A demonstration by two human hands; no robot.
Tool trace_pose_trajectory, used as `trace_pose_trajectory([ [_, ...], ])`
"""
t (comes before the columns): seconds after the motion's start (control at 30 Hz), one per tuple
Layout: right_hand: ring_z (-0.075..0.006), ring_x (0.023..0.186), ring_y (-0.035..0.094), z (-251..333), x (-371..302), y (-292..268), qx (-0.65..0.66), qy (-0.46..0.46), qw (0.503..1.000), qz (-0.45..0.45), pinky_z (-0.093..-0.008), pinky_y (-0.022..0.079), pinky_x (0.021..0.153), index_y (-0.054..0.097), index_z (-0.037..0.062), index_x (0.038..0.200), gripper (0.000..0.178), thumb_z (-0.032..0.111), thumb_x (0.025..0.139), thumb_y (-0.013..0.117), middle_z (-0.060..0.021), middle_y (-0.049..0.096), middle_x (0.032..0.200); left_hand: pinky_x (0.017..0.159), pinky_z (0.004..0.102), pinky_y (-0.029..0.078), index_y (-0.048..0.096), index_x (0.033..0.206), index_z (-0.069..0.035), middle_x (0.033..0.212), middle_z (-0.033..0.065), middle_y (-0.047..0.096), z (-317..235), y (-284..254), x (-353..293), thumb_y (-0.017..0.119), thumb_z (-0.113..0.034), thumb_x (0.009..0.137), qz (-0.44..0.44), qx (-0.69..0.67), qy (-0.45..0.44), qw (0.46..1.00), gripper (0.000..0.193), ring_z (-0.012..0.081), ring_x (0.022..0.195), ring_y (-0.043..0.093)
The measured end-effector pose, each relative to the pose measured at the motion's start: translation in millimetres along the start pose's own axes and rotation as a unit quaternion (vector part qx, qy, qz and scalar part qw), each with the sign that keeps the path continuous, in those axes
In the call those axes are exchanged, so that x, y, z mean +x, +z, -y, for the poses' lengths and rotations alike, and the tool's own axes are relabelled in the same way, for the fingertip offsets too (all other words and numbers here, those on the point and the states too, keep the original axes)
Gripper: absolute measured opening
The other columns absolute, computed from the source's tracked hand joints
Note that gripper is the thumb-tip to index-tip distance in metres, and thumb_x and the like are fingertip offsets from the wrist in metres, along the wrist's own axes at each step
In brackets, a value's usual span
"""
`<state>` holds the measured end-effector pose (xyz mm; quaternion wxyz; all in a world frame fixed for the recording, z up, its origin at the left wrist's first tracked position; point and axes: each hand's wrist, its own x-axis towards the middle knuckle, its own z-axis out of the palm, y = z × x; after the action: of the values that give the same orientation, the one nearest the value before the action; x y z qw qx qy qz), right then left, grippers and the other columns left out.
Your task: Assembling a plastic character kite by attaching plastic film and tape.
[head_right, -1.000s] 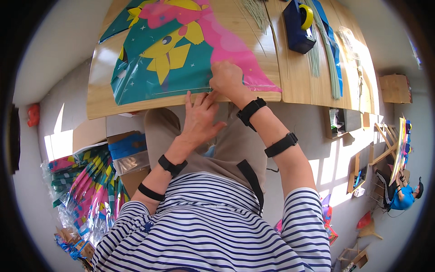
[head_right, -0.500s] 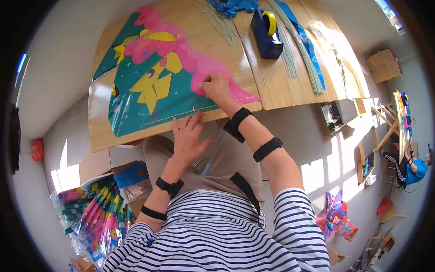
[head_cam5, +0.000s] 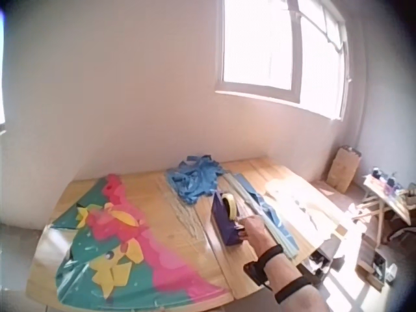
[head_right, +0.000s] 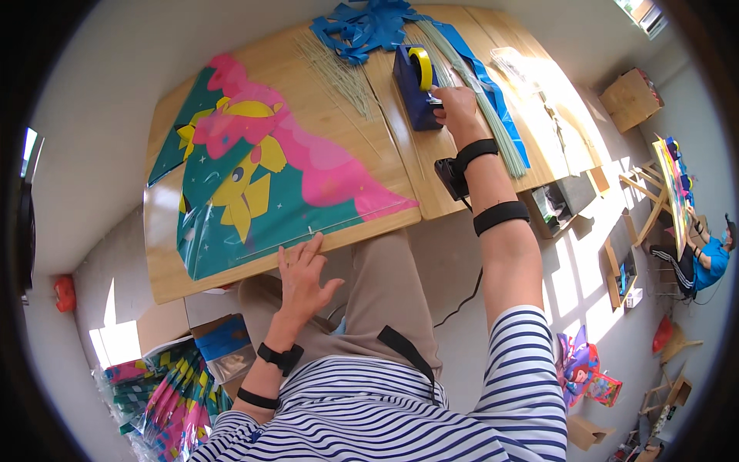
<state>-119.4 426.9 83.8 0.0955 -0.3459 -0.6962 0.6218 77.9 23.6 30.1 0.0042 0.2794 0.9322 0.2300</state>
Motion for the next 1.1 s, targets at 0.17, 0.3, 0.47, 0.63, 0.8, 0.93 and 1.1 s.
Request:
trace_pose_trajectory([
  [0.17,-0.0263,0.08,0.068,-4.4,-13.1,-9.2,0.108,-0.014,0.993,0.042,-0.0443,0.056,0.074,0.065,0.0003,0.104,0.022,0.016,0.09,0.07,-0.0097,0.064,0.096,0.113,0.0669,0.019,0.066,0.095,-0.002,0.148,0.0119,0.048,1.8,-0.2,-0.3,0.083,-0.028,0.067,0.003,0.003,0.0,1.0,0.043,0.0342,0.132,0.044],
  [0.3,-0.027,0.087,0.07,-8.7,-26.2,-8.5,0.148,0.018,0.988,0.037,-0.056,0.05,0.092,0.065,-0.0003,0.103,0.017,0.013,0.092,0.066,-0.011,0.066,0.094,0.114,0.0658,0.02,0.066,0.096,-0.002,0.149,0.0117,0.048,0.1,-3.4,-0.8,0.083,-0.028,0.067,0.01,0.0,-0.003,1.0,0.042,0.0351,0.132,0.043],
  [0.47,-0.0294,0.083,0.07,-47.8,-23.8,-12.1,0.334,0.09,0.935,0.076,-0.0607,0.049,0.091,0.062,0.0006,0.096,0.018,0.015,0.091,0.071,-0.0098,0.063,0.085,0.114,0.0654,0.019,0.066,0.095,-0.003,0.149,0.0112,0.048,0.2,-2.4,-0.3,0.082,-0.027,0.068,0.002,-0.009,0.0,1.0,0.04,0.0344,0.133,0.043],
  [0.63,-0.0312,0.089,0.068,-75.9,-35.3,-7.1,0.496,0.2,0.845,0.013,-0.0612,0.044,0.102,0.061,0.0003,0.094,0.021,0.018,0.09,0.072,-0.0115,0.064,0.086,0.114,0.065,0.019,0.066,0.094,-0.003,0.15,0.0111,0.048,1.1,-0.1,-1.2,0.082,-0.026,0.068,0.001,-0.012,-0.001,1.0,0.039,0.0343,0.134,0.042],
  [0.8,-0.0287,0.078,0.067,-53.0,-48.1,5.4,0.459,0.174,0.871,0.024,-0.0542,0.053,0.09,0.057,0.0015,0.091,0.019,0.015,0.091,0.07,-0.0119,0.059,0.082,0.114,0.0652,0.02,0.066,0.094,-0.003,0.15,0.0107,0.047,2.8,0.0,-4.0,0.082,-0.026,0.067,0.0,-0.003,-0.002,1.0,0.039,0.0344,0.134,0.042],
  [0.93,-0.0266,0.07,0.066,-61.1,-18.6,9.7,0.436,0.138,0.889,0.002,-0.0477,0.056,0.082,0.059,-0.0016,0.089,0.015,0.009,0.088,0.07,-0.0114,0.062,0.079,0.113,0.0675,0.019,0.065,0.093,-0.003,0.151,0.0106,0.046,-0.1,-0.4,-2.5,0.083,-0.023,0.065,0.002,-0.01,0.004,1.0,0.039,0.0322,0.134,0.042],
  [1.1,-0.0219,0.057,0.06,-50.9,-13.8,25.0,0.287,0.073,0.95,-0.1,-0.0364,0.054,0.054,0.059,-0.0033,0.084,0.006,-0.001,0.087,0.064,-0.0122,0.062,0.075,0.114,0.0656,0.02,0.066,0.099,-0.004,0.153,0.0095,0.044,1.6,0.0,-6.3,0.082,-0.024,0.065,-0.01,-0.023,-0.004,1.0,0.042,0.0342,0.134,0.042],
])
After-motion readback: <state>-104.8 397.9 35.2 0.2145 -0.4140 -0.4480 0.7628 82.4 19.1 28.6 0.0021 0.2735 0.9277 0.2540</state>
